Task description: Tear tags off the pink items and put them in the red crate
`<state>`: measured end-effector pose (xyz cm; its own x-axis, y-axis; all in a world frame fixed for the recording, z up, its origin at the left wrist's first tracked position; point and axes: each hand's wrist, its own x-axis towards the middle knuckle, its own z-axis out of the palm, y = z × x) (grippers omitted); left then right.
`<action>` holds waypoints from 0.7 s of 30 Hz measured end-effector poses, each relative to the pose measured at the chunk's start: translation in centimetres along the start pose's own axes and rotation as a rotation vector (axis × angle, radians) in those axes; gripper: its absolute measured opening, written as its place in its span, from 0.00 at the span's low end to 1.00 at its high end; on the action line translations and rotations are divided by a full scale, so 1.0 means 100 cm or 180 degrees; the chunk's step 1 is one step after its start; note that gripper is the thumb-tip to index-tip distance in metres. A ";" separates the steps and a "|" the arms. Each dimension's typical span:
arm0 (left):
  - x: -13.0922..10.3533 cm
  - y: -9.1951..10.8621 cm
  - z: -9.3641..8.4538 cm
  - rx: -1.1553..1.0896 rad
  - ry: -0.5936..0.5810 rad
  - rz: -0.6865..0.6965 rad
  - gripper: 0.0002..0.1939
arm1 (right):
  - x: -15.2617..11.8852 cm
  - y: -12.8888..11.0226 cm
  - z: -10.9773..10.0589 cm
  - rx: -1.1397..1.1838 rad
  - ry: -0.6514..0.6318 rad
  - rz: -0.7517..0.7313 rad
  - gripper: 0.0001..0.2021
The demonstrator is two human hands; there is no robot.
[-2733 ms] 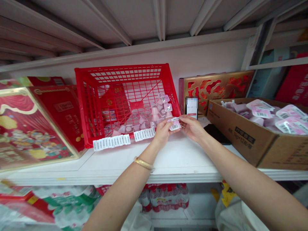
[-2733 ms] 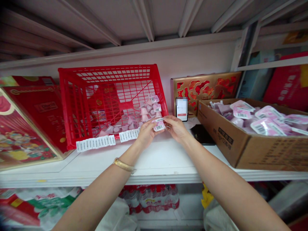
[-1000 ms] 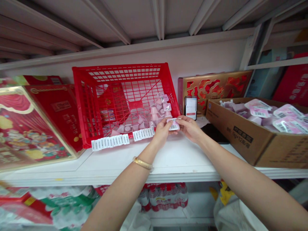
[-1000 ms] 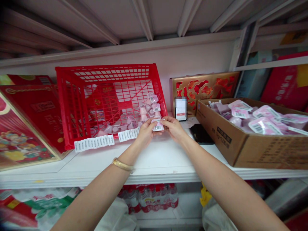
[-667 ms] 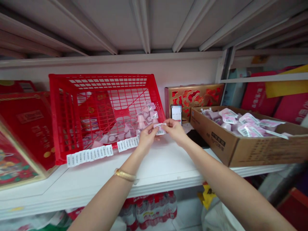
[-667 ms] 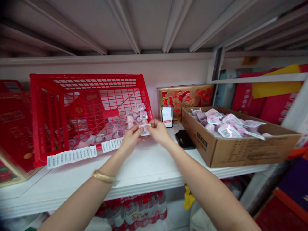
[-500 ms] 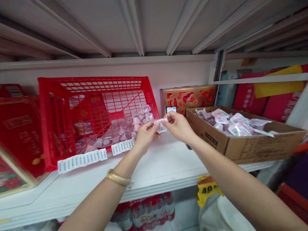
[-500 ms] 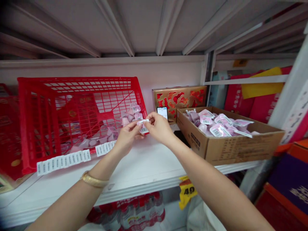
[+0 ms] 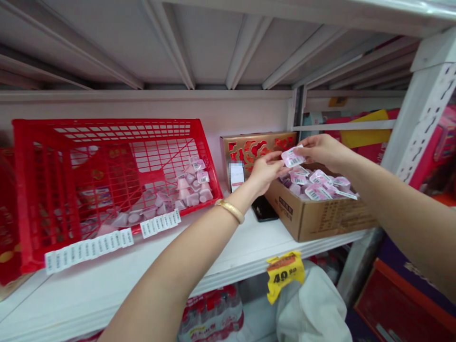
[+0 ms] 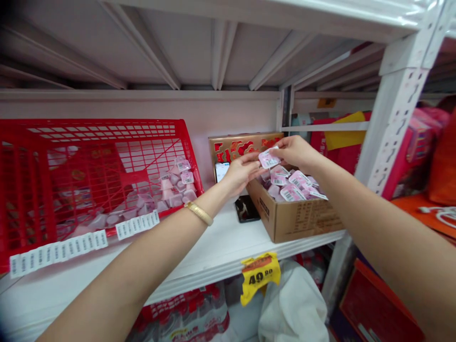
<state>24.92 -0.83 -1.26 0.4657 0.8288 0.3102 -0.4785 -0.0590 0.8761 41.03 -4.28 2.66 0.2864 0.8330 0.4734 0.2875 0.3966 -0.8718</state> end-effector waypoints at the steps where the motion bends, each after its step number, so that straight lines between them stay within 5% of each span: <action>1: 0.005 -0.002 0.006 -0.0063 -0.0039 -0.0082 0.19 | 0.005 0.004 -0.009 -0.0071 0.0084 0.0112 0.14; 6: 0.010 -0.003 0.016 0.0335 -0.0078 -0.0316 0.26 | 0.015 0.018 -0.035 -0.1259 0.0691 0.0458 0.08; 10: -0.011 0.005 -0.005 0.1058 -0.0038 -0.0259 0.20 | 0.013 0.023 -0.038 -0.2898 0.0859 0.0195 0.10; 15: -0.040 0.028 -0.068 0.1751 0.0252 -0.0157 0.15 | 0.000 0.003 -0.002 -0.3477 0.0532 -0.0348 0.20; 21: -0.069 0.086 -0.176 0.2873 0.1374 0.0417 0.14 | -0.038 -0.023 0.096 -0.3005 -0.0263 -0.1268 0.13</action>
<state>4.50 2.74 -2.41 0.0551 0.9056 0.4205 0.3193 -0.4150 0.8520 30.49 -4.67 1.68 -0.0405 0.7455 0.6653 0.9596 0.2145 -0.1820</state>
